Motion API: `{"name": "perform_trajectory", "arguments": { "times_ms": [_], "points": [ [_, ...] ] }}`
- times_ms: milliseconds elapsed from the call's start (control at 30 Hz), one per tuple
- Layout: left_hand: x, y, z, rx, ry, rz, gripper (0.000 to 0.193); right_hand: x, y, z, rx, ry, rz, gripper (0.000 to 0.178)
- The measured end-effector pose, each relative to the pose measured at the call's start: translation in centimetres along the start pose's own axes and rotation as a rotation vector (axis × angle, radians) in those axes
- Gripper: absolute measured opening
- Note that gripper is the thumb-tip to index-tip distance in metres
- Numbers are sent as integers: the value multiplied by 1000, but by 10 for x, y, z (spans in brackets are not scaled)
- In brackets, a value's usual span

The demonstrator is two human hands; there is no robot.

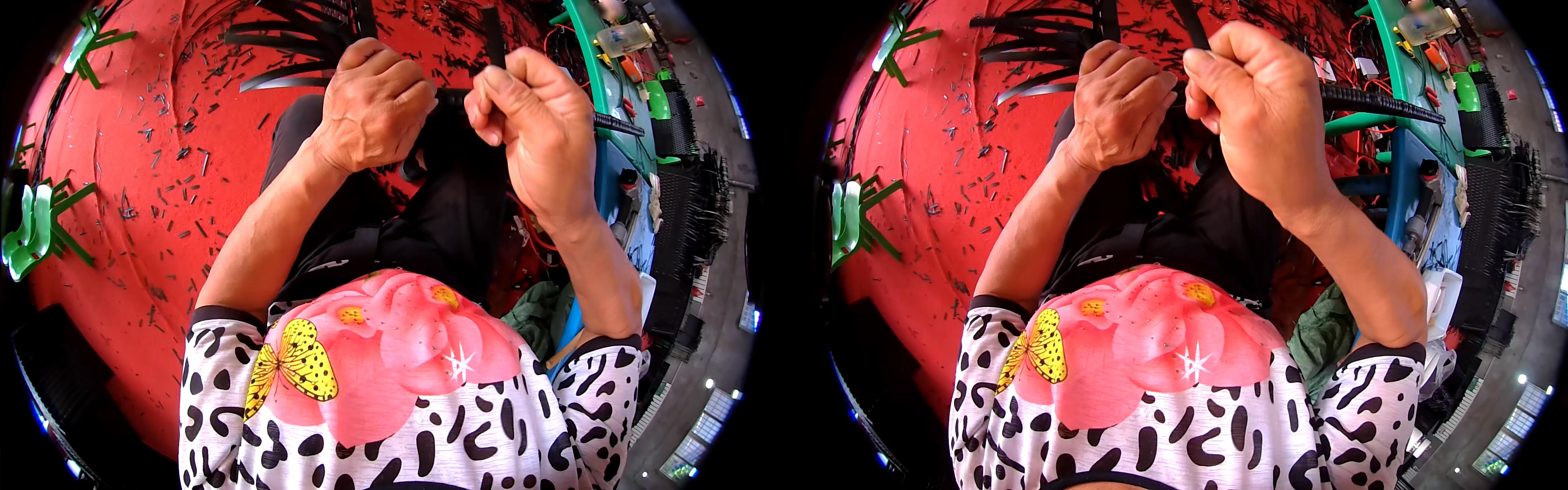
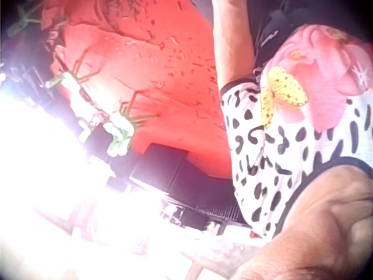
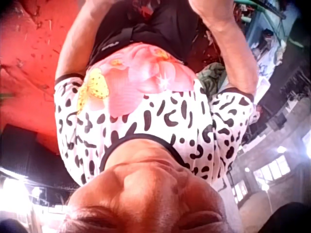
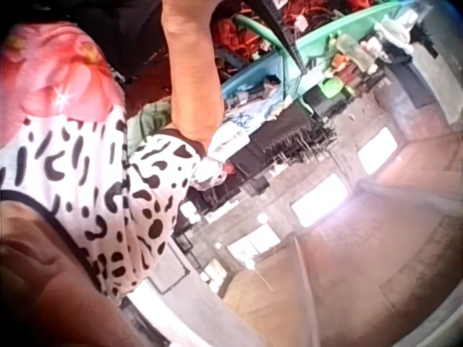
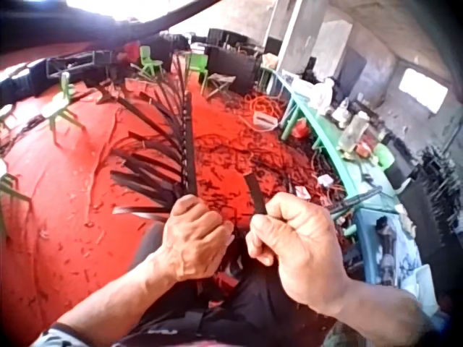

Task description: The person sits on the floor and repairs a black plastic chair frame by hand. They cut black plastic strips with pliers, wrap them around the chair's frame, and secure them using a pneumatic nail gun. The process involves repeated cutting, wrapping, and nailing actions.

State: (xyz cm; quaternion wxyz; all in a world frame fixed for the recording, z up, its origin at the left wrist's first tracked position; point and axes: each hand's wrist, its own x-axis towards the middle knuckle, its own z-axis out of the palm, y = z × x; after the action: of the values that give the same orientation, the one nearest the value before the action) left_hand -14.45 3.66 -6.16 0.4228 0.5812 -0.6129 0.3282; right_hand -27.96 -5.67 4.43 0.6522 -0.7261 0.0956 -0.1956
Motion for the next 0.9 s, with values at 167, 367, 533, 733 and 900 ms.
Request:
{"name": "perform_trajectory", "arguments": {
  "times_ms": [167,367,533,733,900],
  "points": [
    [0,3,-3,-38,-38,-46,16,13,-1,-11,42,-62,7,21],
    [7,8,-15,-26,-157,-92,26,-6,16,-24,-98,-128,-136,14],
    [11,17,-28,-40,-165,-116,38,6,33,-32,-839,-62,-610,26],
    [4,27,-37,-2,-121,9,30,31,59,-25,-596,-212,-388,17],
    [-6,44,-41,33,-136,10,22,40,63,-13,-418,-248,-234,9]
  ]
}}
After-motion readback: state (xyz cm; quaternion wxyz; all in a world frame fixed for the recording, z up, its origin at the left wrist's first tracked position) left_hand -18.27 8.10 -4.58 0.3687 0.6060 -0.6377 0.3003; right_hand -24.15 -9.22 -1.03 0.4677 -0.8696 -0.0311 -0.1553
